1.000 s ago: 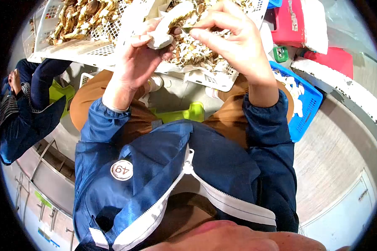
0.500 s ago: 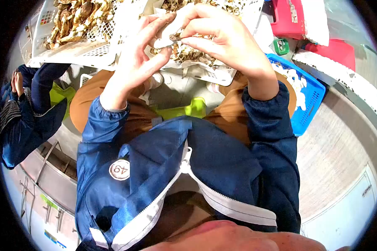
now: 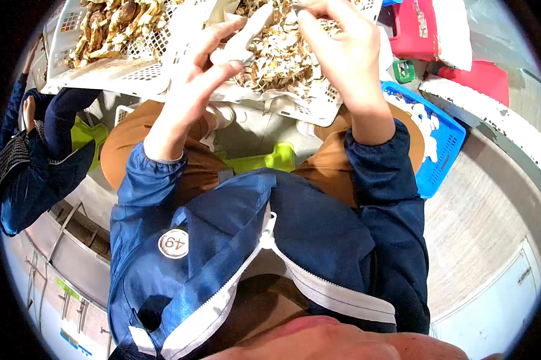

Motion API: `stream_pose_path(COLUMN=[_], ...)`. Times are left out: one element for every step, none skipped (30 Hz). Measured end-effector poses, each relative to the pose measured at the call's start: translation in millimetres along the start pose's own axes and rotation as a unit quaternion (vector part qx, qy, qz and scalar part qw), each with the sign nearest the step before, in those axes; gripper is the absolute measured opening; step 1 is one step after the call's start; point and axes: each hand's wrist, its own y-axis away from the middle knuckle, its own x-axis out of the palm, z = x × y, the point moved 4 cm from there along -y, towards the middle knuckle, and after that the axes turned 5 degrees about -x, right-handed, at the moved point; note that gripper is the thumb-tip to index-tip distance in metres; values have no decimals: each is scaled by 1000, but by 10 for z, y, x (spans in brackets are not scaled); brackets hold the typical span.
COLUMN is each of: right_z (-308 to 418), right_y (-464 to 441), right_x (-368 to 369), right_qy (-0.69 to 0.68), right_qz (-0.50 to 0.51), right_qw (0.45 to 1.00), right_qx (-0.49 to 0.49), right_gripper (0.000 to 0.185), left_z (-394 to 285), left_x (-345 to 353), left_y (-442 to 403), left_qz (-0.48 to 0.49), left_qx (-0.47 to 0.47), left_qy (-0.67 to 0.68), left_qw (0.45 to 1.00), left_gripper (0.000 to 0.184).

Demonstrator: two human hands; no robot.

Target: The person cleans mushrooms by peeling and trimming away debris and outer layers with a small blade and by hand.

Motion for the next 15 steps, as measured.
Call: stream_pose_path(right_z=[-112,-110,-101,-87,-32,-4,19,35,-30,-60,-74,-86,-97,-98,-93], right_y=[-16,-30,-39,-41,-28,-32,-35,-34,23,41,49,46,40,44,51], right_x=[4,8,20,39,82,102,115,130,191,195,195,198,195,187,181], right_qy=[-28,-42,-56,-71,-141,-145,-148,-151,-170,-169,-168,-166,-138,-123,-108], right_qz=[2,31,60,89,112,133,155,176,148,153,158,162,170,170,171], right_qw=[999,999,996,992,982,978,972,965,970,969,969,968,969,972,974], right_qx=[19,-4,-27,-49,-49,-75,-100,-126,-94,-93,-93,-94,-113,-108,-103], right_gripper=[8,8,8,8,8,8,9,9,13,14,14,14,15,15,15], left_z=[71,105,128,153,234,269,286,289,185,208,243,261,235,209,210], left_x=[-48,-58,-62,-60,-60,-54,-26,6,74,68,56,41,65,90,103], left_y=[-24,-29,-30,-28,-44,-24,3,27,26,26,28,26,19,12,4], left_qz=[12,36,59,81,108,82,56,31,85,75,66,57,58,58,61], left_qx=[-34,-67,-99,-132,-123,-137,-151,-165,-153,-154,-155,-155,-145,-136,-119], left_qy=[49,158,263,365,373,392,410,428,461,435,408,381,363,345,324], left_qw=[998,985,958,918,913,906,898,888,870,884,897,910,919,927,936], left_gripper=[60,61,62,62,65,66,66,67,63,63,63,63,63,62,61])
